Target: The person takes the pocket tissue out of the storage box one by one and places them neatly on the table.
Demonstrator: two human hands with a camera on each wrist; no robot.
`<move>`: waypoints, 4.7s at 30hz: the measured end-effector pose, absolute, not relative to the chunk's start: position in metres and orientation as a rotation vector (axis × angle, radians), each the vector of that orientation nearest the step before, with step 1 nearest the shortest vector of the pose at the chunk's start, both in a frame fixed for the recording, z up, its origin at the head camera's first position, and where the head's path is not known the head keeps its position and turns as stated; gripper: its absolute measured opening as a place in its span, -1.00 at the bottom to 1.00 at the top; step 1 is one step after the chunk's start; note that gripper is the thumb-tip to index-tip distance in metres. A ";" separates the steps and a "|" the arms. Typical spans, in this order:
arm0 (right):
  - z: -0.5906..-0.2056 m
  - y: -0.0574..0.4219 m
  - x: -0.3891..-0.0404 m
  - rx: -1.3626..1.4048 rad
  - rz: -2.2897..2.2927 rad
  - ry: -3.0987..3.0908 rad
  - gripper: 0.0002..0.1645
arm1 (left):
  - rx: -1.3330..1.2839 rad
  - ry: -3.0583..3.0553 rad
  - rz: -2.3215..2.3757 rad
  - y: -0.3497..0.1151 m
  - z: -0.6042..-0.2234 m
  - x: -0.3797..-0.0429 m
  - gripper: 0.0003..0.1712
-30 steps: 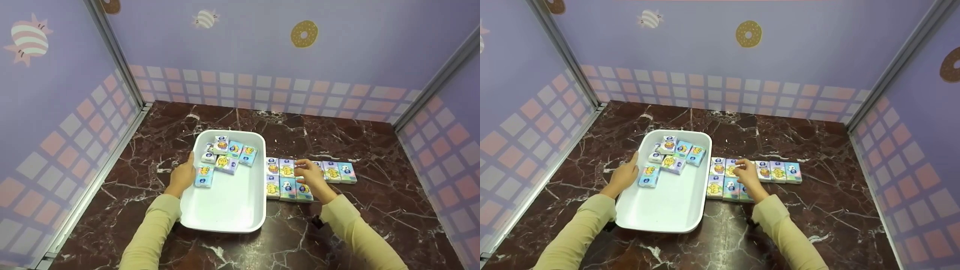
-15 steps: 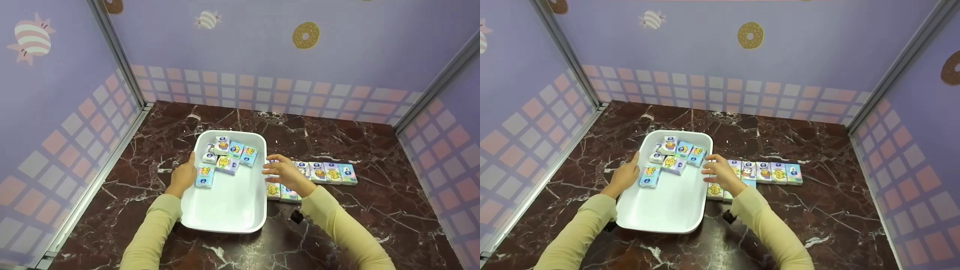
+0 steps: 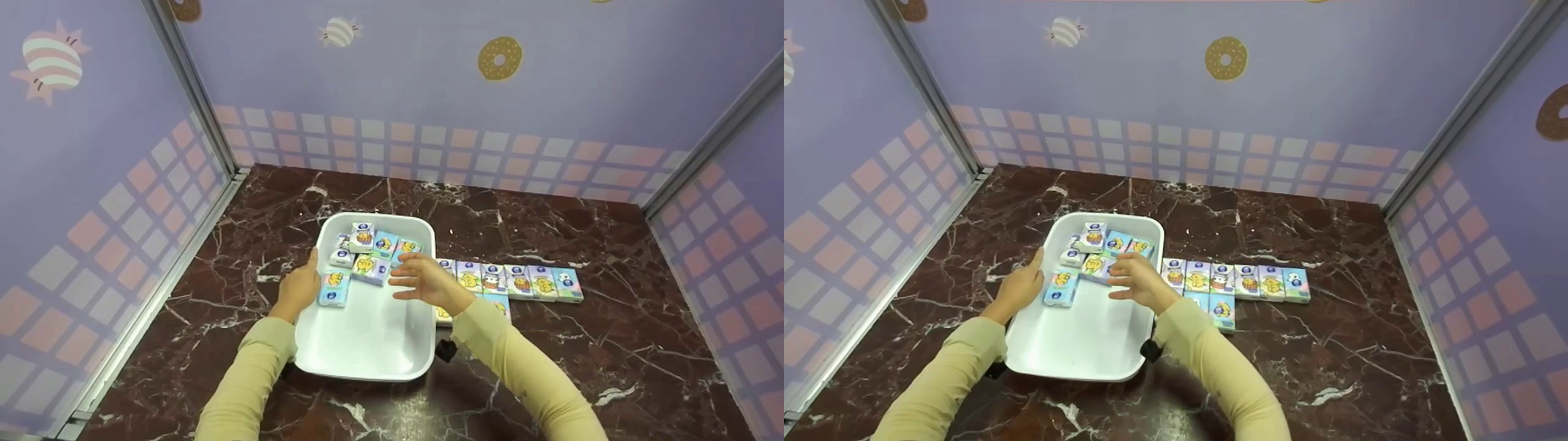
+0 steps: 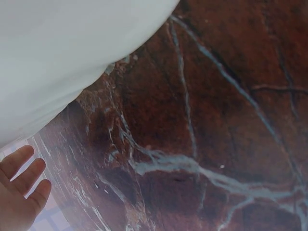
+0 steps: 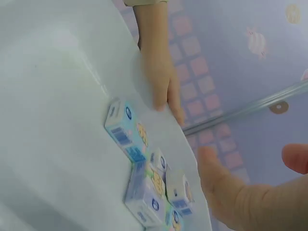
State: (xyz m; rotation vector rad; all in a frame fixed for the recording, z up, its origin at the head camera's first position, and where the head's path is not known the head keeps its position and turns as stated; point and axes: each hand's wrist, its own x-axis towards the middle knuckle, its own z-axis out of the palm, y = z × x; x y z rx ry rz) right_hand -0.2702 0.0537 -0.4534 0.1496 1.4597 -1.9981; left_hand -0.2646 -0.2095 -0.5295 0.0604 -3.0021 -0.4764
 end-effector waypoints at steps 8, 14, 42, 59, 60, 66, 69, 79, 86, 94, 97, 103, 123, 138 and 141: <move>-0.464 0.022 -0.272 0.189 -1.981 1.452 -0.56 | 0.072 -3.009 -0.476 -0.211 -0.531 -0.264 -0.41; -0.478 0.005 -0.275 0.233 -1.961 1.446 -0.41 | 0.037 -2.960 -0.470 -0.212 -0.532 -0.263 -0.42; -0.528 -0.029 -0.272 0.195 -1.938 1.283 -0.37 | 0.041 -2.959 -0.480 -0.210 -0.529 -0.262 -0.42; -0.535 -0.035 -0.271 0.132 -1.943 1.247 -0.49 | 0.052 -3.001 -0.499 -0.213 -0.530 -0.263 -0.40; -0.534 -0.035 -0.271 0.114 -1.937 1.256 -0.48 | 0.050 -3.000 -0.498 -0.213 -0.530 -0.263 -0.40; -0.536 -0.036 -0.271 -0.011 -1.855 1.348 -0.45 | 0.032 -2.978 -0.484 -0.213 -0.530 -0.263 -0.39; -0.537 -0.036 -0.269 -0.071 -1.784 1.382 -0.44 | 0.030 -2.981 -0.483 -0.212 -0.529 -0.263 -0.39; -0.537 -0.038 -0.265 -0.175 -1.576 1.522 -0.40 | 0.044 -2.996 -0.492 -0.211 -0.529 -0.264 -0.39; -0.538 -0.040 -0.264 -0.162 -1.610 1.676 -0.59 | 0.058 -2.988 -0.504 -0.210 -0.529 -0.264 -0.40; -0.534 -0.042 -0.263 -0.100 -1.708 1.864 -0.83 | 0.041 -2.956 -0.505 -0.211 -0.530 -0.263 -0.40; -0.532 -0.042 -0.265 -0.086 -1.747 1.915 -0.78 | 0.023 -2.938 -0.502 -0.211 -0.531 -0.263 -0.40; -0.525 -0.036 -0.269 -0.031 -1.845 1.925 -0.75 | -0.007 -2.897 -0.469 -0.212 -0.532 -0.264 -0.40; -0.483 -0.009 -0.275 0.049 -1.836 2.005 -0.46 | 0.006 -2.914 -0.468 -0.213 -0.532 -0.263 -0.41; -0.467 0.011 -0.272 0.108 -2.004 1.781 -0.69 | -0.001 -2.930 -0.455 -0.212 -0.531 -0.265 -0.40; -0.463 0.020 -0.271 0.089 -2.007 1.748 -0.72 | 0.002 -2.926 -0.457 -0.212 -0.531 -0.265 -0.40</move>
